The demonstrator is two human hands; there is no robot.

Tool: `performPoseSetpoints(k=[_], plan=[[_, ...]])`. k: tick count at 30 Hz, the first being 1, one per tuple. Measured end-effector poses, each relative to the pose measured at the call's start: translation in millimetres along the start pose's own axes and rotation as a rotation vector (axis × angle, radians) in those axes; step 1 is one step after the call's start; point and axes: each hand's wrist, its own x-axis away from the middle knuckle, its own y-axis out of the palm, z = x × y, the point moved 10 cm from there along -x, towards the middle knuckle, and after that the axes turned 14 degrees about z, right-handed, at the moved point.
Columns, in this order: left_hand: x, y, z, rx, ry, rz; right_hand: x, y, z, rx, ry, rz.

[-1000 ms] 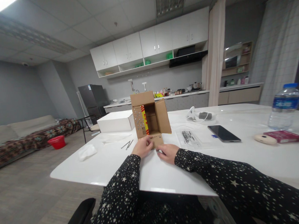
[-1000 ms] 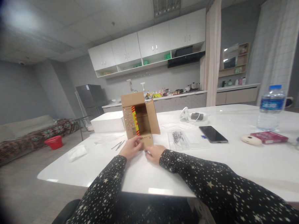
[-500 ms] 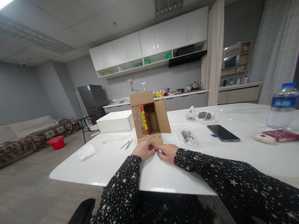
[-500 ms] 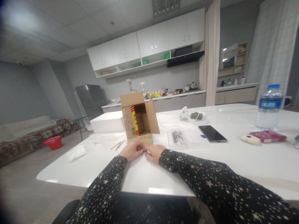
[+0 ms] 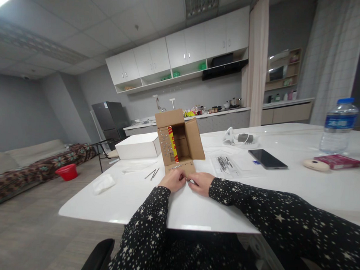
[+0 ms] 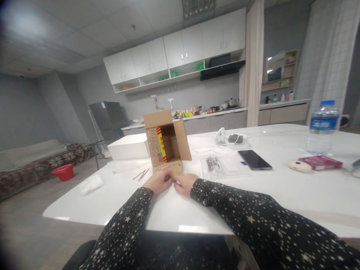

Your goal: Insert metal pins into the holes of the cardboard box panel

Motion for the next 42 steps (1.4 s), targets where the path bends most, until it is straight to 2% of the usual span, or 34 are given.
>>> performPoseSetpoints(k=[8,17,24,31,42], plan=[[0.8,13.4,-4.9,-0.077,0.010,-0.039,-0.7,1.7,0.8,-0.017,0.013,-0.005],[-4.9,-7.7,5.6,-0.114,0.065,0.165,-1.2,4.0,2.6,-0.018,0.023,-0.014],[-6.6,-9.6,-2.0,-0.049,0.047,0.205,-1.0,3.6,2.9,-0.001,0.029,-0.012],[-7.2,-31.9,2.9,0.011,0.073,0.386,-0.6,2.2,2.5,0.017,0.034,-0.022],[-5.9,-32.4,6.4,-0.010,0.121,0.402,-0.5,1.7,2.1,0.018,0.027,-0.014]])
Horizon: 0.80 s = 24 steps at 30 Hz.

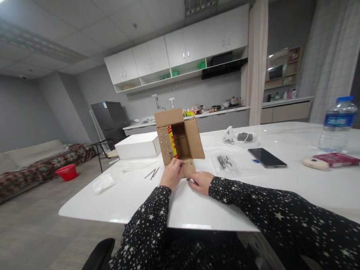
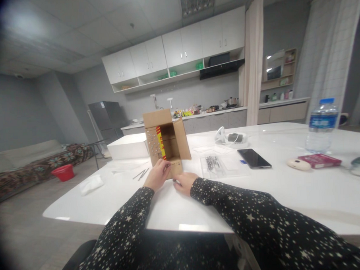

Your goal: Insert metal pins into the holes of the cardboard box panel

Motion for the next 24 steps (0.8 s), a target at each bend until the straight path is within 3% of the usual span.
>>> performPoseSetpoints(k=[24], plan=[[3.0,9.2,-9.6,-0.164,-0.035,-0.073,-0.3,0.7,-0.9,0.001,0.004,-0.015]])
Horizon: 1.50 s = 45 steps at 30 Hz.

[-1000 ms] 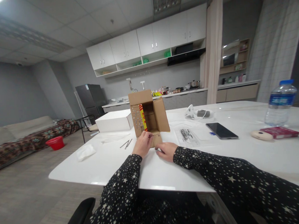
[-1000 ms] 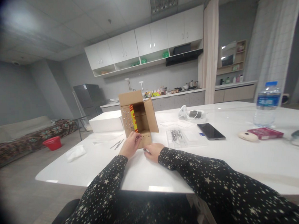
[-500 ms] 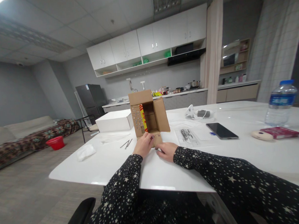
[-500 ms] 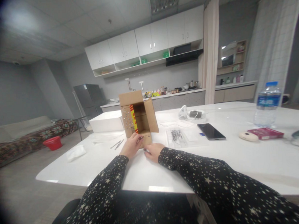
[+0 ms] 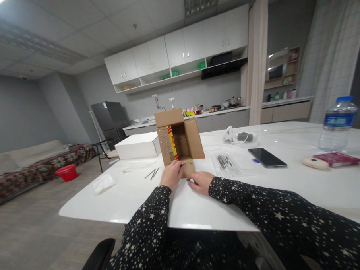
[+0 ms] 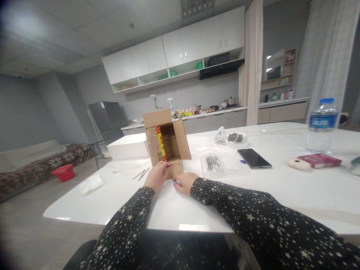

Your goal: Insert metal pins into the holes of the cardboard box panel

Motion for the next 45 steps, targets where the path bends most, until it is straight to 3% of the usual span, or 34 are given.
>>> performPoseSetpoints(k=[45], plan=[[-2.3,-4.2,-4.1,-0.047,-0.050,-0.010,0.0,0.8,0.4,-0.002,-0.007,0.008]])
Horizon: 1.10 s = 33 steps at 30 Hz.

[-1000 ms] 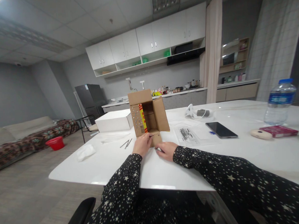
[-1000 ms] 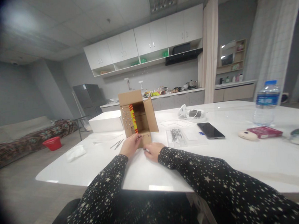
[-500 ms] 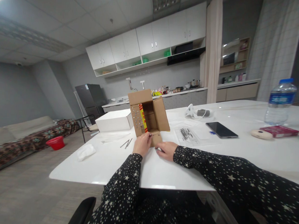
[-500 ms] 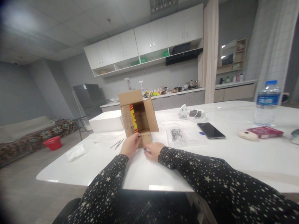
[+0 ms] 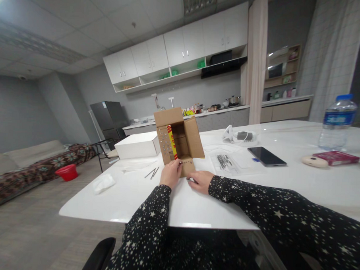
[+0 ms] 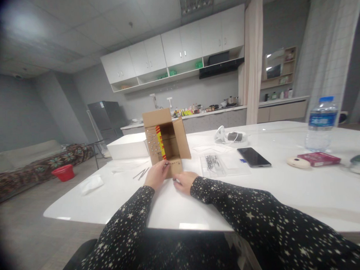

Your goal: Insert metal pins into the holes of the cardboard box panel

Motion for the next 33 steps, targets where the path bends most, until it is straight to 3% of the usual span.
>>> performPoseSetpoints(k=[33], plan=[[-3.7,4.8,1.3,-0.048,-0.001,-0.009,-1.5,3.8,-0.2,-0.005,-0.014,0.015]])
